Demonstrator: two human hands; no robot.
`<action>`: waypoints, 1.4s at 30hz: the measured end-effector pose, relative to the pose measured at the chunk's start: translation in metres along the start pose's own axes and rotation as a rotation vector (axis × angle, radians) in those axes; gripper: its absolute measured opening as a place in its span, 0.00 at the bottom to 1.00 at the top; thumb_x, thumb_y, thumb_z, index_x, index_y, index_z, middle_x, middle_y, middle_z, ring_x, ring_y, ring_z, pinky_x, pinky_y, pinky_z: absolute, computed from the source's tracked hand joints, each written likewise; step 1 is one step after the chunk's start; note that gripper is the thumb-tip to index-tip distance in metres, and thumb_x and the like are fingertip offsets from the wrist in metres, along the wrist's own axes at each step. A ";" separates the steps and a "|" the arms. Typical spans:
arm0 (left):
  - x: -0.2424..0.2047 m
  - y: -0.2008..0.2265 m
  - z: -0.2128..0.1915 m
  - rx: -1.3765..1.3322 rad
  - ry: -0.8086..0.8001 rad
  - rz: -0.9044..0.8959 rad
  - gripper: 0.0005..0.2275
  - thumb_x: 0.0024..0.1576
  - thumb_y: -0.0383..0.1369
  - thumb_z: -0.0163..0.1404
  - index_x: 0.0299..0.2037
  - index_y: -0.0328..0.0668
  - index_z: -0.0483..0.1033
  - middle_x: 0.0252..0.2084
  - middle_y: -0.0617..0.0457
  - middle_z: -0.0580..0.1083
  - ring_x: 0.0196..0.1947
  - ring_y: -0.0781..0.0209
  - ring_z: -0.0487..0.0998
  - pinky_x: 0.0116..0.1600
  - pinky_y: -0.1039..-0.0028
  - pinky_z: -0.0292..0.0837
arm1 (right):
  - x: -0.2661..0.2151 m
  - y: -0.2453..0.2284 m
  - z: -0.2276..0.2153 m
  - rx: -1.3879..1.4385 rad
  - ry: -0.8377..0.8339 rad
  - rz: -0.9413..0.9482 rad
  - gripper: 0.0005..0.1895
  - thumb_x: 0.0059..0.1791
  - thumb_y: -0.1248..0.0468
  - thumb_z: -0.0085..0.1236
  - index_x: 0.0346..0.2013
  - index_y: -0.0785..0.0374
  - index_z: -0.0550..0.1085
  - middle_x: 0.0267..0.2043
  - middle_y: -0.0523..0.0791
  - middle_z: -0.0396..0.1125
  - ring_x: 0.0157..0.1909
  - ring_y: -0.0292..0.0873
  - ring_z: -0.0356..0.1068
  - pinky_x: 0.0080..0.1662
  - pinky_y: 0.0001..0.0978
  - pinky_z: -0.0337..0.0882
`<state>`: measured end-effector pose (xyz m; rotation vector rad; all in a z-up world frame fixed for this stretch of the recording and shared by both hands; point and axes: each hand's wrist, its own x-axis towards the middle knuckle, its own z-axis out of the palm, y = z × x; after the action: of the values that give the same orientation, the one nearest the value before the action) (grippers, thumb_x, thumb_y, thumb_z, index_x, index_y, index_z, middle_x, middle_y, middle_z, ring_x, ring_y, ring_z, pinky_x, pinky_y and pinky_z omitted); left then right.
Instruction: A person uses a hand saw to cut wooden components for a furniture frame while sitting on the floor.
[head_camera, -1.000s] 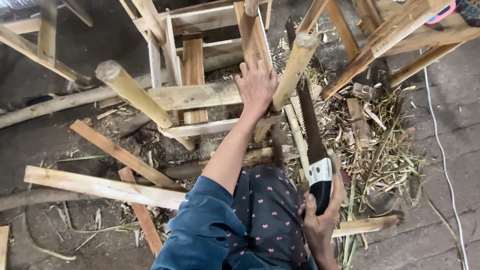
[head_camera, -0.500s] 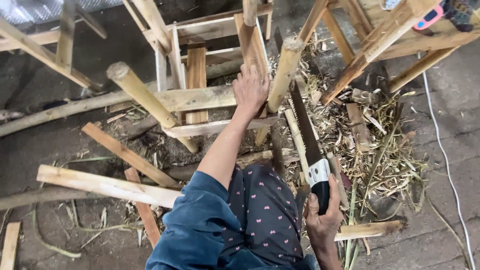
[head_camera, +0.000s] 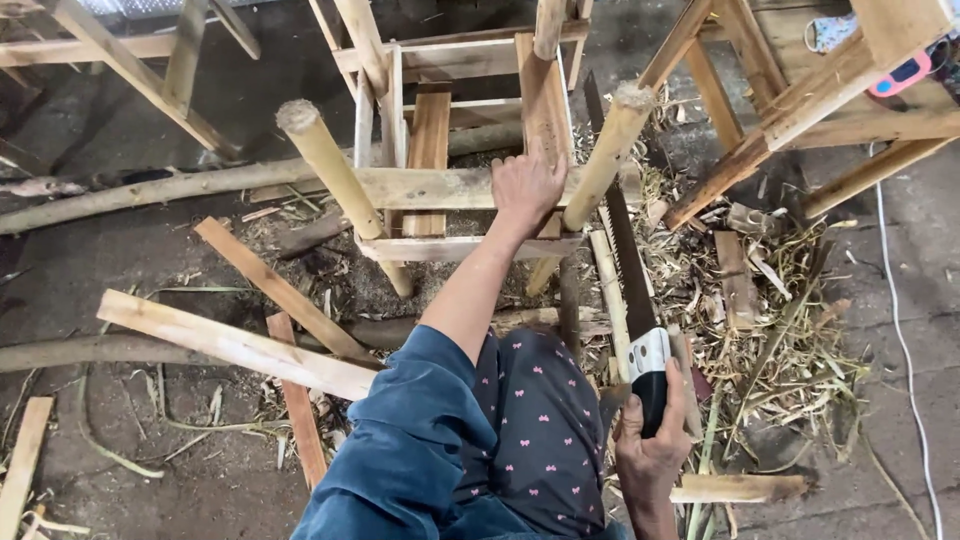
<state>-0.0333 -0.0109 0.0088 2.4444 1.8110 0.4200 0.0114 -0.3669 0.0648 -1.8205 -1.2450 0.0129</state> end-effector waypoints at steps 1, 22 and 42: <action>0.002 0.000 0.005 -0.006 0.046 -0.005 0.20 0.59 0.51 0.29 0.39 0.43 0.64 0.10 0.64 0.58 0.09 0.69 0.53 0.17 0.75 0.54 | -0.002 0.002 0.000 -0.006 -0.018 0.036 0.28 0.49 0.61 0.46 0.61 0.70 0.56 0.46 0.60 0.65 0.31 0.49 0.69 0.28 0.32 0.70; -0.007 0.005 -0.021 -0.063 0.177 0.002 0.20 0.55 0.40 0.40 0.51 0.32 0.65 0.10 0.56 0.67 0.09 0.63 0.66 0.26 0.72 0.65 | -0.072 0.111 -0.065 0.844 -0.001 0.288 0.14 0.47 0.48 0.50 0.29 0.53 0.64 0.14 0.34 0.60 0.12 0.32 0.60 0.20 0.19 0.65; -0.006 0.006 -0.029 -0.088 0.142 -0.016 0.24 0.56 0.41 0.39 0.60 0.34 0.60 0.11 0.54 0.69 0.13 0.59 0.71 0.35 0.66 0.69 | -0.005 0.015 -0.065 0.305 0.363 0.358 0.29 0.55 0.79 0.30 0.69 0.55 0.44 0.41 0.54 0.52 0.26 0.39 0.54 0.25 0.25 0.60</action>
<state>-0.0367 -0.0215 0.0370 2.3956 1.8197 0.6726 0.0497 -0.4144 0.0909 -1.6622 -0.6188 0.0651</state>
